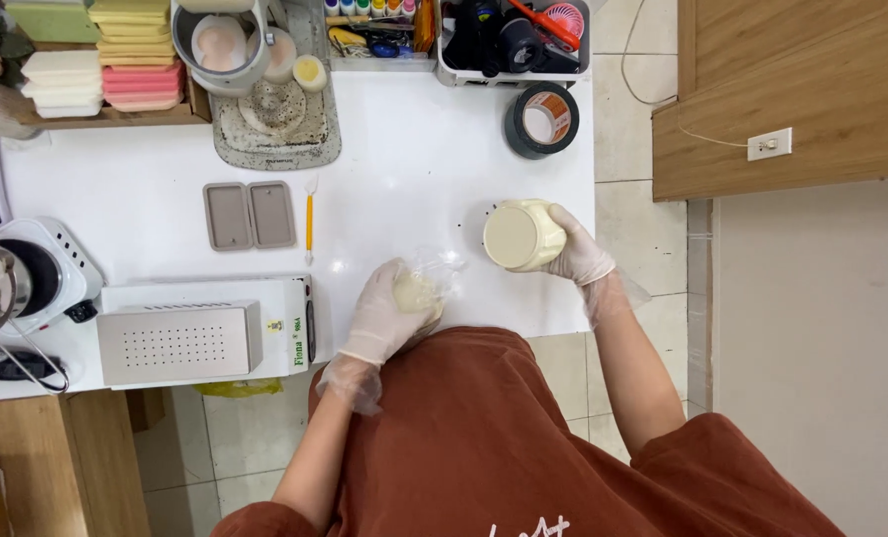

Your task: The person uses shears to cut through bubble wrap and plastic film surrounding a stack of containers, then pulls the wrap away by hand to free the items. The person then places the unwrapped containers into a cardboard box.

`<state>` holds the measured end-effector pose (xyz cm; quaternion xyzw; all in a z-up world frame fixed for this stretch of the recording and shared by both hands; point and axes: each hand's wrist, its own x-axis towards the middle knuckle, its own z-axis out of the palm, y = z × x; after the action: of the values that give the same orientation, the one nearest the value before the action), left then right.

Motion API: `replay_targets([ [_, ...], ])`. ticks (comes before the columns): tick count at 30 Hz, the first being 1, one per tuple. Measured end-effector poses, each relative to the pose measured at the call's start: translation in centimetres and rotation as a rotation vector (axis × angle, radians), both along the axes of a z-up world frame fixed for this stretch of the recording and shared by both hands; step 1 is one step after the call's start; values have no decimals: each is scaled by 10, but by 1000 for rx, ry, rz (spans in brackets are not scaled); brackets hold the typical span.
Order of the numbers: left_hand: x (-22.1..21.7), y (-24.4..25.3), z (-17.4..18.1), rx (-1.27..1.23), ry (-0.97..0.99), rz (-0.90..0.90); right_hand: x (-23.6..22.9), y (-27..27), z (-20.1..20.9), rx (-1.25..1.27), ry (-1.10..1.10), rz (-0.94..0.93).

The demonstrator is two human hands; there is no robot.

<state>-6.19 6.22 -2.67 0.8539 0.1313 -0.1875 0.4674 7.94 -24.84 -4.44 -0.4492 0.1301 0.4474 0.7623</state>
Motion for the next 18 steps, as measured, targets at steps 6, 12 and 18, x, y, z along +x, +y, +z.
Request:
replay_targets([
  [6,-47,19,-22,30,177,214,-5,52,-22,193,39,-89],
  [12,-80,26,-13,-57,52,296,15,103,-68,558,491,-166],
  [18,-29,21,97,321,115,36,30,143,-29,259,289,-102],
])
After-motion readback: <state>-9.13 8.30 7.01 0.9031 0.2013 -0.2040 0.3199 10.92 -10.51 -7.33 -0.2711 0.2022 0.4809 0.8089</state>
